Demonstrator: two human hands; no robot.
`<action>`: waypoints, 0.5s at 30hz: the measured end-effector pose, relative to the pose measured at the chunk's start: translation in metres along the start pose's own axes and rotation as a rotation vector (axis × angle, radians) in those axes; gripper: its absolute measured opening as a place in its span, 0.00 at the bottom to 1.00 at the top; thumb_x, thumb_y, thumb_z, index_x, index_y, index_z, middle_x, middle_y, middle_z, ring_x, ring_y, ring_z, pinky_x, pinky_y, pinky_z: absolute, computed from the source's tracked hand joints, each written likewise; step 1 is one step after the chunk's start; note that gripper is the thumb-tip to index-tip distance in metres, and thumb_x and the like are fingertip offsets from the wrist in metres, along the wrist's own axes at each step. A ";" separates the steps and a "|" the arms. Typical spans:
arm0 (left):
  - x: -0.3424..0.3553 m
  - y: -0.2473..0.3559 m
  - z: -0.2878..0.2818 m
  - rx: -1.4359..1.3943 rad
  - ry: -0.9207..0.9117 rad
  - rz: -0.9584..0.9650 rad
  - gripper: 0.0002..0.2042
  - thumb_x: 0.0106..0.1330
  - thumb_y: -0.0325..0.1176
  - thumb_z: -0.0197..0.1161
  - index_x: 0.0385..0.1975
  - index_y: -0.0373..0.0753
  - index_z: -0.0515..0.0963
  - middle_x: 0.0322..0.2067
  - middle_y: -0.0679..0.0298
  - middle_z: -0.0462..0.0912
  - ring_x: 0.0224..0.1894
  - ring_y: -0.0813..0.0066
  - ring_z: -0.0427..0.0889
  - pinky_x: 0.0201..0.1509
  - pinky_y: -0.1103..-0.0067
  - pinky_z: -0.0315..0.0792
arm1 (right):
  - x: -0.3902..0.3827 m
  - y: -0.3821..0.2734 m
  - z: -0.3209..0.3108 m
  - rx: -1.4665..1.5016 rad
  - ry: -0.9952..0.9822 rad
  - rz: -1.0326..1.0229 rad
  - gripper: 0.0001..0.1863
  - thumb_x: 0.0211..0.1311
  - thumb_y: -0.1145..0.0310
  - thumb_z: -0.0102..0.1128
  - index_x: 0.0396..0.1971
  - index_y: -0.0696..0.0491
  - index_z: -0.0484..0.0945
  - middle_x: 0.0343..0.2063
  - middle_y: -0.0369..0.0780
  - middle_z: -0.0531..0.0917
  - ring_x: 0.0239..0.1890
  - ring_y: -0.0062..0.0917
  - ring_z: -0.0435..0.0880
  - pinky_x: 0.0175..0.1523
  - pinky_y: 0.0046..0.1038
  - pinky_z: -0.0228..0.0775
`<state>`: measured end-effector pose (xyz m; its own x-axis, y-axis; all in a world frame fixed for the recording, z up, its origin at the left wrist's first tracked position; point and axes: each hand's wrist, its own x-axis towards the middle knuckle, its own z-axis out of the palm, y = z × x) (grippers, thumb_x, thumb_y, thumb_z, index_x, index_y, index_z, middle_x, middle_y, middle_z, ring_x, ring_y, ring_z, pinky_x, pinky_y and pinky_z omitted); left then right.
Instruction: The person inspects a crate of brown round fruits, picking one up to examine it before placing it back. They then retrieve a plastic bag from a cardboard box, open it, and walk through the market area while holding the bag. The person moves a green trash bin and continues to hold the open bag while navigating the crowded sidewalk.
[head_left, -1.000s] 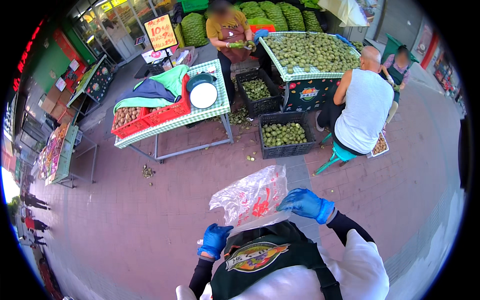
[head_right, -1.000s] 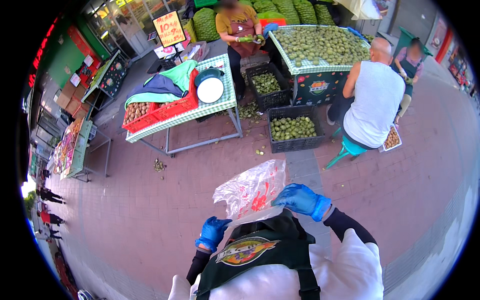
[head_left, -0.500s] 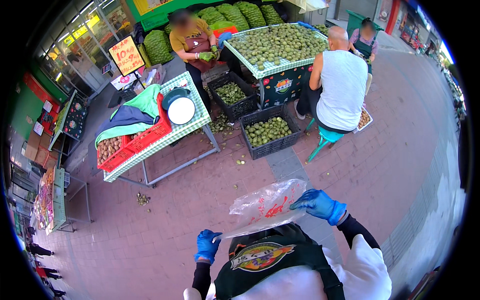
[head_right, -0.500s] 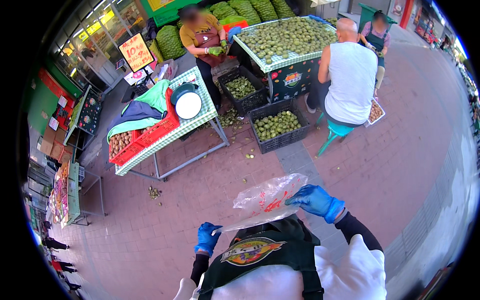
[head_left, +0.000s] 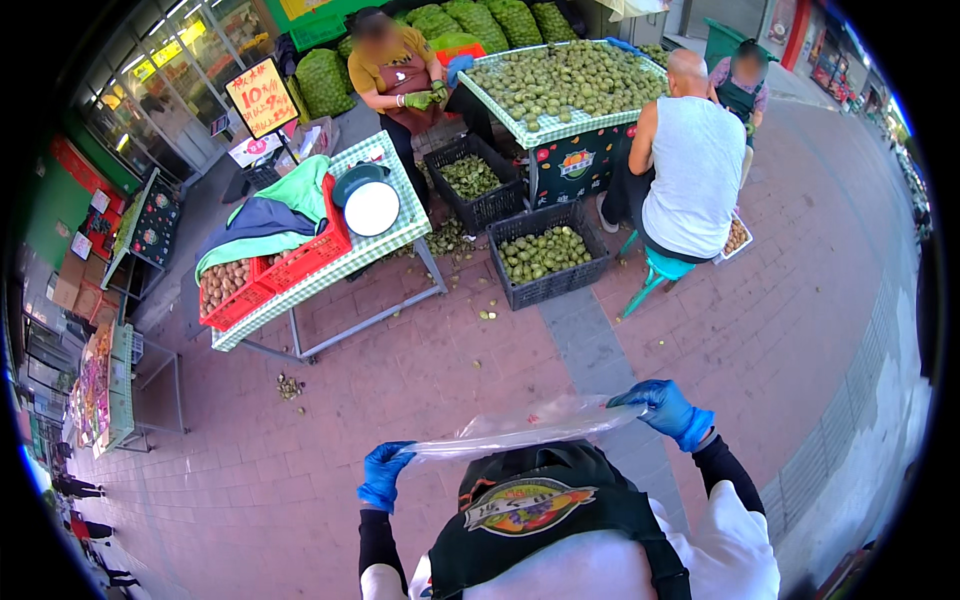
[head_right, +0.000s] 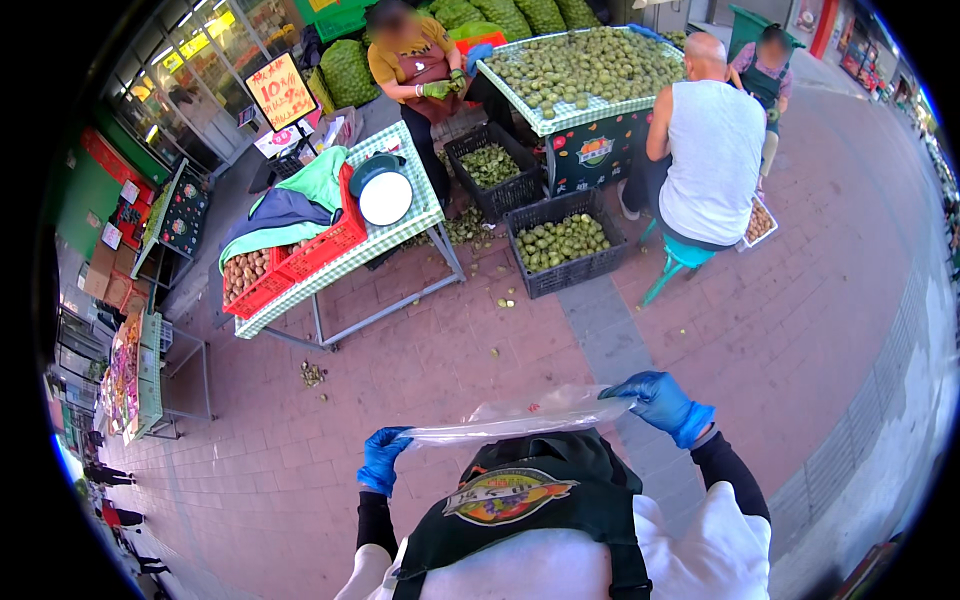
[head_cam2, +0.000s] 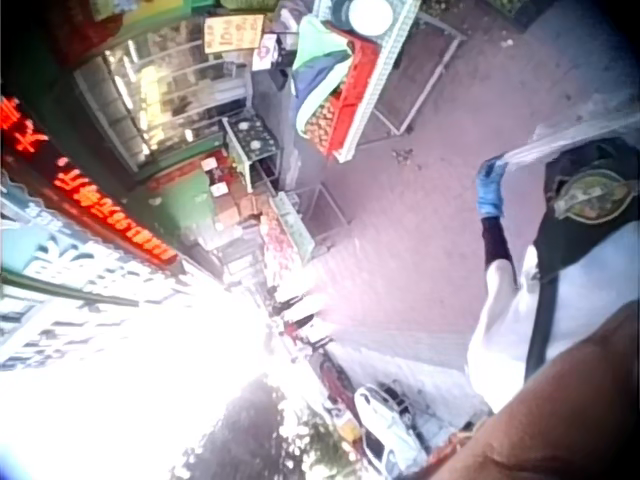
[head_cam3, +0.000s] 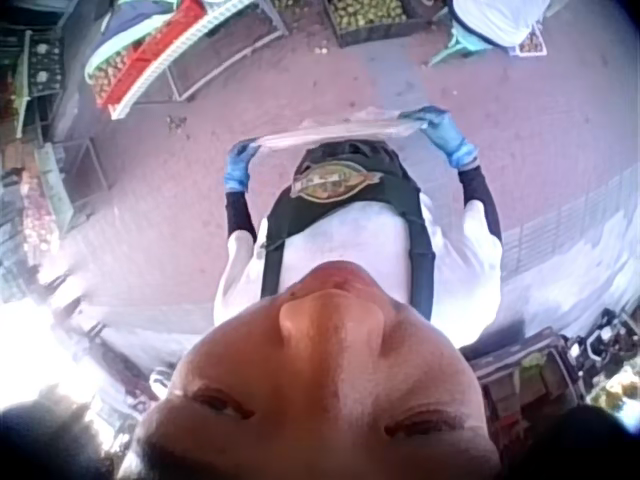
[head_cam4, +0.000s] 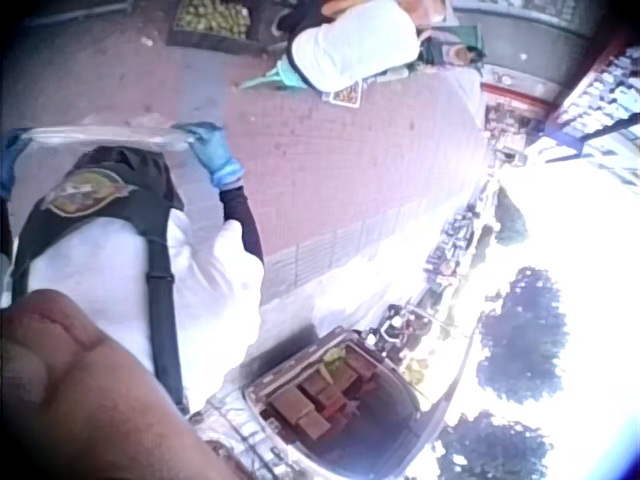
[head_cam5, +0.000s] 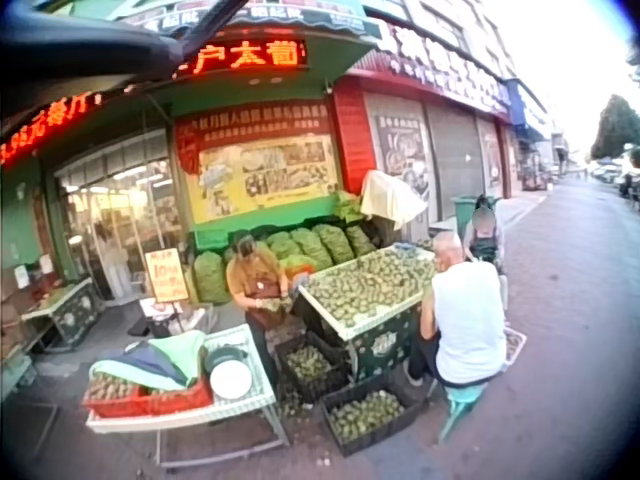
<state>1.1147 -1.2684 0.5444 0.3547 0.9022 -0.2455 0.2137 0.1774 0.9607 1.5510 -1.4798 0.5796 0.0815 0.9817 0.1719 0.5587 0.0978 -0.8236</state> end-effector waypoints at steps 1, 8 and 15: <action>0.001 0.002 -0.005 0.042 0.006 -0.003 0.08 0.51 0.22 0.62 0.32 0.33 0.78 0.31 0.61 0.81 0.31 0.77 0.78 0.41 0.82 0.72 | 0.000 0.000 -0.002 0.035 0.005 0.005 0.11 0.46 0.76 0.58 0.33 0.52 0.80 0.29 0.41 0.81 0.31 0.31 0.79 0.39 0.26 0.71; -0.001 0.026 -0.025 0.431 -0.169 -0.061 0.07 0.49 0.26 0.64 0.29 0.36 0.79 0.30 0.63 0.80 0.34 0.77 0.77 0.44 0.79 0.69 | -0.009 0.002 -0.020 0.063 0.013 0.071 0.10 0.47 0.77 0.58 0.33 0.54 0.79 0.30 0.42 0.81 0.31 0.30 0.80 0.40 0.26 0.72; -0.002 0.005 -0.023 0.529 -0.257 -0.123 0.08 0.53 0.27 0.61 0.33 0.37 0.77 0.31 0.66 0.79 0.36 0.79 0.74 0.43 0.82 0.67 | -0.009 -0.008 -0.032 0.129 0.044 0.138 0.11 0.47 0.77 0.57 0.34 0.56 0.79 0.33 0.42 0.81 0.34 0.27 0.80 0.41 0.25 0.71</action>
<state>1.0940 -1.2600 0.5532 0.4932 0.7520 -0.4373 0.6679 -0.0053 0.7442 1.5719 -1.4948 0.6022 0.1877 0.9795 0.0735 0.4297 -0.0147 -0.9028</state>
